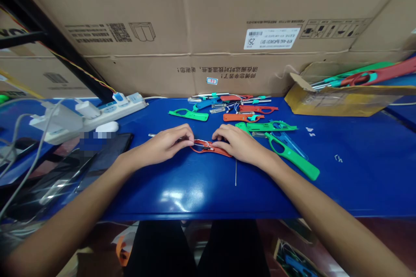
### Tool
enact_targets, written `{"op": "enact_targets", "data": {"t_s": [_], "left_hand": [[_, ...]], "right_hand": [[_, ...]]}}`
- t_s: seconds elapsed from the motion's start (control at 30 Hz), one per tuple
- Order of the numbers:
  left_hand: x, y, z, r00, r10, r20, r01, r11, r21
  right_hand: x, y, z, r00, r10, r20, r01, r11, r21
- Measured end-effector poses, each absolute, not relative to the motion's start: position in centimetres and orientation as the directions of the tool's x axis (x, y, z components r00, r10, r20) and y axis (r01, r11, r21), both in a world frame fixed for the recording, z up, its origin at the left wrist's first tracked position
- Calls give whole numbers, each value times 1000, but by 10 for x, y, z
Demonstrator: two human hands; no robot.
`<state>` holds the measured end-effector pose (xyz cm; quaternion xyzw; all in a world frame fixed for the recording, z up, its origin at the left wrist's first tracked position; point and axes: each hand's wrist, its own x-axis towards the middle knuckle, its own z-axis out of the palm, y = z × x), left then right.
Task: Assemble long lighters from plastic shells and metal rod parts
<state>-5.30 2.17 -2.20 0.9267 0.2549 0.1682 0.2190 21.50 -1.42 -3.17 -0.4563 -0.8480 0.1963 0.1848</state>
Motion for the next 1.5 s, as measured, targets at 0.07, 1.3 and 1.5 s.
{"op": "enact_targets", "data": {"t_s": [0.07,1.3,1.5], "left_hand": [[-51,24,-25,789,555,265,386,-782,489],[-43,26,-41,766,570,296,455,-807,376],[-36,27,-47,690,669,275,413,-676,610]], "right_hand": [[215,-14,-30,-537,830,150,700,538,-471],[210,-21,-26,-643,753,138,621,618,-482],[207,-21,-25,-617,776,131,604,573,-554]]}}
